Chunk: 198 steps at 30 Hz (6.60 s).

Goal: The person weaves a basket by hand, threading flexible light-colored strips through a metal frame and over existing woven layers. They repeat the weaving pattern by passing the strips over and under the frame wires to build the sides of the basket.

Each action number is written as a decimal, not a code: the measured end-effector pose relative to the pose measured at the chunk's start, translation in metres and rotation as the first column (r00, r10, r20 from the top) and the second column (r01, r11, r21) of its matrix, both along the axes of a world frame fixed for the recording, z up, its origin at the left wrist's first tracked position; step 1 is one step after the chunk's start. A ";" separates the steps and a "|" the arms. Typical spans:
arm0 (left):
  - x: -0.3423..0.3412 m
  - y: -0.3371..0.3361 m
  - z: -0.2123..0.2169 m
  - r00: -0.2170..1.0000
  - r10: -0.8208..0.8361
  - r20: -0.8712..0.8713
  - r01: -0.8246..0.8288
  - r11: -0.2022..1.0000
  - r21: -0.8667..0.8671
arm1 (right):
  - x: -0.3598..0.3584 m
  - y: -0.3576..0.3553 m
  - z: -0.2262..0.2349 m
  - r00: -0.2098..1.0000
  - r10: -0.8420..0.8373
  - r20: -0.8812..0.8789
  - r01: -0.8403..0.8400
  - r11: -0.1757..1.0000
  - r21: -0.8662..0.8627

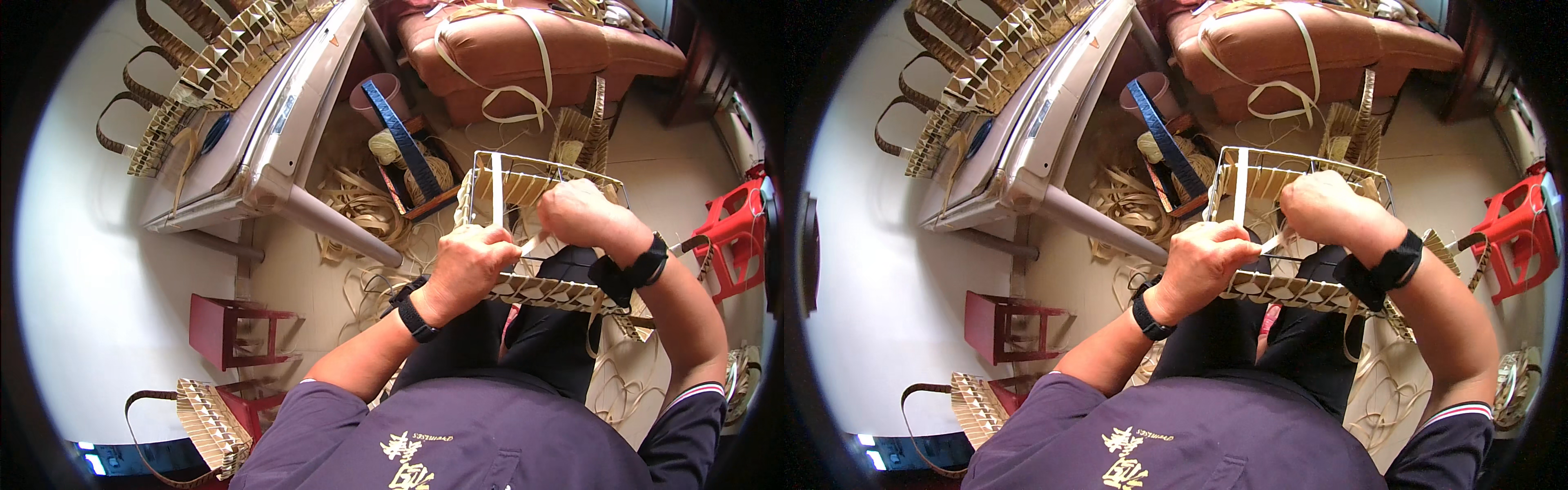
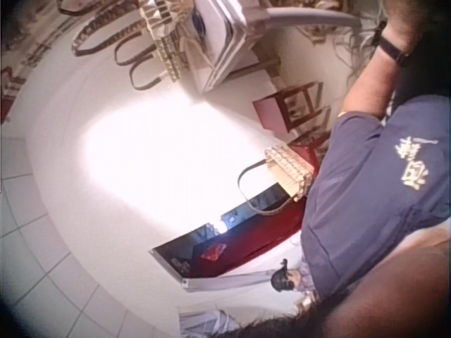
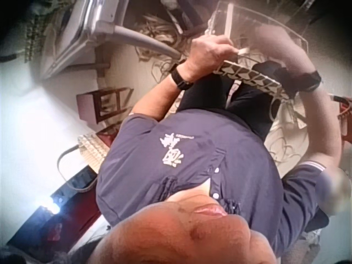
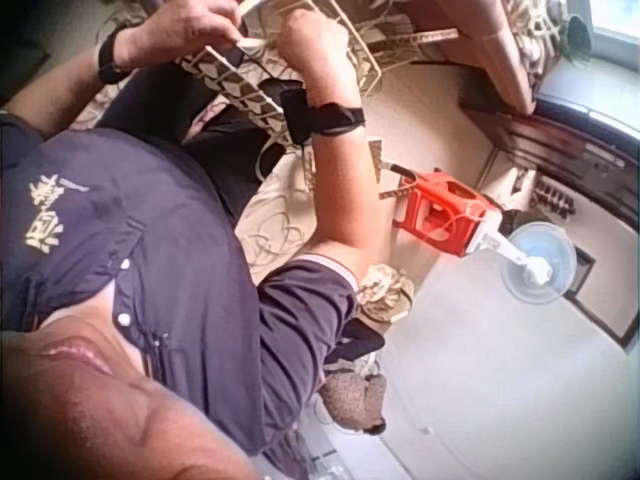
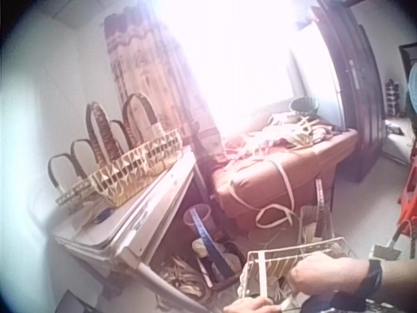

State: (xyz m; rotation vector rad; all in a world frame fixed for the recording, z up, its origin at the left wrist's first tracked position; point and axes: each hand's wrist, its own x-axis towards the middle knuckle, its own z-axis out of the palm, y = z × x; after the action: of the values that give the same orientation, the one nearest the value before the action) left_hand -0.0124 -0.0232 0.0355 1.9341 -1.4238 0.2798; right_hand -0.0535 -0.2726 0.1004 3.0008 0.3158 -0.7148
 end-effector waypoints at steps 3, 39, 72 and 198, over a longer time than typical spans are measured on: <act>0.000 0.003 0.003 0.998 0.056 0.002 -0.055 0.993 0.109 | -0.033 0.018 0.007 0.590 -0.108 0.800 -0.093 0.975 0.201; -0.016 0.006 0.026 0.966 0.057 0.250 -0.083 0.992 0.096 | -0.136 0.096 -0.036 0.562 -0.108 -0.820 0.583 -0.651 0.486; -0.011 -0.015 -0.018 0.976 0.042 0.213 -0.049 0.998 0.028 | -0.298 -0.015 0.140 0.835 0.461 -0.299 0.116 0.384 0.916; 0.191 -0.099 0.035 0.772 0.040 -0.634 0.270 0.882 0.385 | 0.106 -0.049 -0.038 0.834 -0.452 -0.316 0.433 0.183 0.883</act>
State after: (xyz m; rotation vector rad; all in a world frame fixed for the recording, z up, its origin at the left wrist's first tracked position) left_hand 0.1784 -0.1222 0.0710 1.9971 -1.1918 -0.7836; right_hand 0.0524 -0.3216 0.0628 4.3695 -0.3809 -0.6492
